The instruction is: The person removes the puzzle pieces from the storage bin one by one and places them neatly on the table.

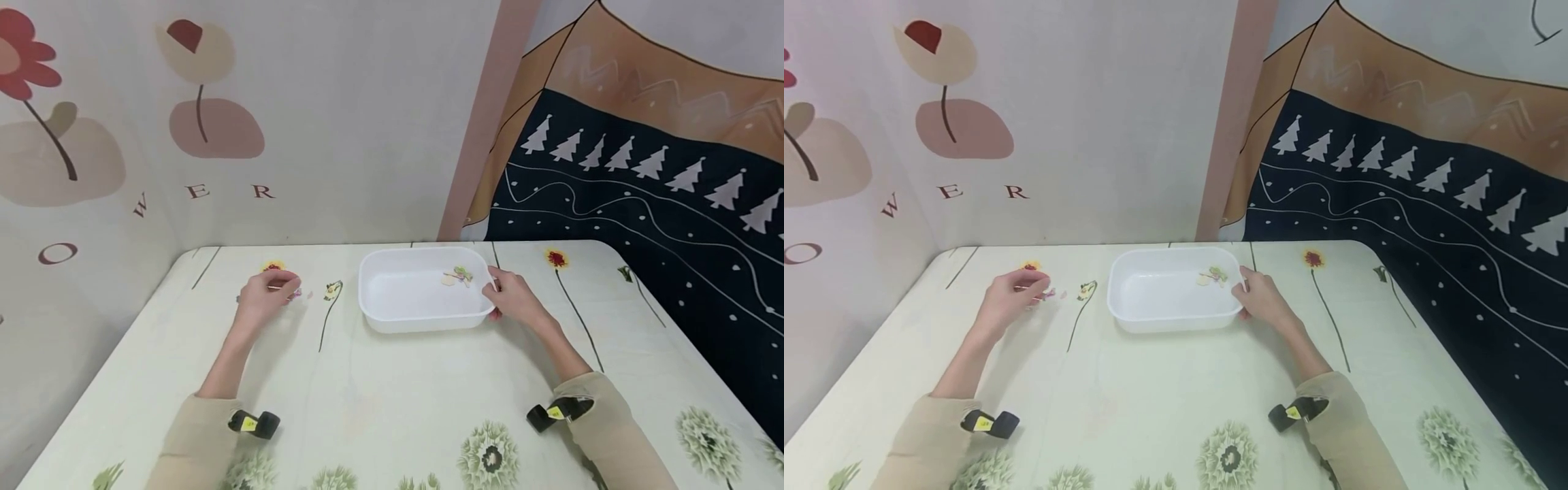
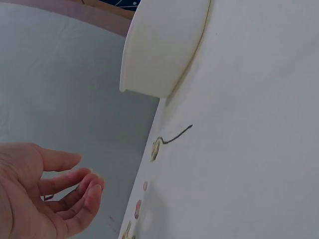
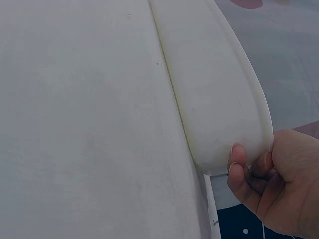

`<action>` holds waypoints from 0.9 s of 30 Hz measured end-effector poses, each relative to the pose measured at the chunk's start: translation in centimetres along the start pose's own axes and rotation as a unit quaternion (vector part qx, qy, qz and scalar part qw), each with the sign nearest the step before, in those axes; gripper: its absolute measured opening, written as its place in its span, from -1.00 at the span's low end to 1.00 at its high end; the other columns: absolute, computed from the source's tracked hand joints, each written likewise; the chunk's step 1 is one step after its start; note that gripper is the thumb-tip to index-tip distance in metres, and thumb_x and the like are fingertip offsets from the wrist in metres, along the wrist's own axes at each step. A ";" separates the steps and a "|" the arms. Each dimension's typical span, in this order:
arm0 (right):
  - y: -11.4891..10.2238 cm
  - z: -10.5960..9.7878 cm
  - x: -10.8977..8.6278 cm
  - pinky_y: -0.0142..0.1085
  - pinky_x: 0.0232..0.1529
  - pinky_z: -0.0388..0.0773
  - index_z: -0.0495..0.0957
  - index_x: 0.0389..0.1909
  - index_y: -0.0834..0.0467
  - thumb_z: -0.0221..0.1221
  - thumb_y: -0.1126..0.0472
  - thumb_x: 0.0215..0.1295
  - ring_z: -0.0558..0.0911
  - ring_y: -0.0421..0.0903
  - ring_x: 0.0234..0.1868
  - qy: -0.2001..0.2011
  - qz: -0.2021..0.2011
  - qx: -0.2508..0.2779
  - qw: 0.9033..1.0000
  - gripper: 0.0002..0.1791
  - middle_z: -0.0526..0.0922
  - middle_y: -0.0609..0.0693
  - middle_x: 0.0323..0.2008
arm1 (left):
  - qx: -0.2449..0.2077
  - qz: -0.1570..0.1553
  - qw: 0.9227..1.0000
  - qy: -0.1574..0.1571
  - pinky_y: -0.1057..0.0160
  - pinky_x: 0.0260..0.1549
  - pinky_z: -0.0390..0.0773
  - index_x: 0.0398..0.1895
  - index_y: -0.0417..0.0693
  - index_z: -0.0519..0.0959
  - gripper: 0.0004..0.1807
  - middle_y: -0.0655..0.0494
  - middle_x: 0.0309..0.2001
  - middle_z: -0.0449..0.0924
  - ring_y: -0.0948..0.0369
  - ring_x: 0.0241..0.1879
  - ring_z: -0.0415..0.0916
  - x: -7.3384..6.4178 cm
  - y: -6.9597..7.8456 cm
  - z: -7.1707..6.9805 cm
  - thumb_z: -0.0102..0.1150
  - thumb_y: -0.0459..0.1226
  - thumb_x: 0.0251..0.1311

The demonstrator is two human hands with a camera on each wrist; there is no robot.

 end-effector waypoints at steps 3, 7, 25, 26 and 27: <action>0.0 0.0 0.0 -0.29 -0.61 0.57 0.10 0.45 0.53 -0.07 0.36 0.40 0.59 -0.10 -0.69 0.000 -0.002 0.001 1.000 -0.36 0.57 0.08 -0.59 | -0.002 0.013 1.000 -0.008 0.45 -0.25 0.59 0.10 -0.34 0.58 -0.64 -0.25 -0.04 0.62 -0.12 -0.07 0.64 -0.2 0.6 0.8 0.16 -0.21 0.44; 0.0 0.0 0.0 -0.29 -0.61 0.56 0.10 0.44 0.53 -0.07 0.36 0.40 0.59 -0.10 -0.69 -0.001 -0.004 0.001 1.000 -0.36 0.58 0.07 -0.59 | -0.011 0.026 0.999 -0.016 0.38 -0.24 0.61 0.08 -0.32 0.59 -0.67 -0.22 -0.07 0.64 -0.14 -0.08 0.64 -0.5 1.4 1.7 0.17 -0.23 0.43; -0.1 -0.1 0.1 -0.36 -0.63 0.50 0.06 0.46 0.54 -0.07 0.34 0.41 0.58 -0.10 -0.69 -0.001 0.010 -0.003 1.000 -0.34 0.57 0.06 -0.61 | -0.063 0.091 0.994 -0.025 0.41 -0.29 0.59 -0.02 -0.28 0.64 -0.78 -0.16 -0.18 0.69 0.00 -0.21 0.66 -1.6 4.7 5.9 0.20 -0.32 0.39; -0.1 -0.1 0.1 -0.36 -0.63 0.50 0.06 0.46 0.54 -0.07 0.34 0.41 0.58 -0.10 -0.69 -0.001 0.011 -0.002 1.000 -0.34 0.57 0.06 -0.61 | -0.064 0.093 0.993 -0.027 0.40 -0.28 0.59 -0.02 -0.27 0.64 -0.79 -0.14 -0.18 0.69 0.01 -0.21 0.66 -1.7 5.0 6.2 0.20 -0.32 0.39; 0.0 -0.1 0.1 -0.36 -0.63 0.50 0.06 0.46 0.54 -0.07 0.34 0.41 0.58 -0.09 -0.69 -0.001 0.010 -0.002 1.000 -0.34 0.57 0.06 -0.61 | -0.063 0.095 0.993 -0.029 0.38 -0.27 0.60 -0.02 -0.26 0.64 -0.79 -0.12 -0.18 0.69 0.03 -0.21 0.66 -1.7 5.2 6.5 0.21 -0.32 0.38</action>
Point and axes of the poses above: each hand's wrist, its own x-axis towards the middle knuckle, its own z-axis out of the palm, y = z × x, the point moved 2 cm from there along x, towards the middle knuckle
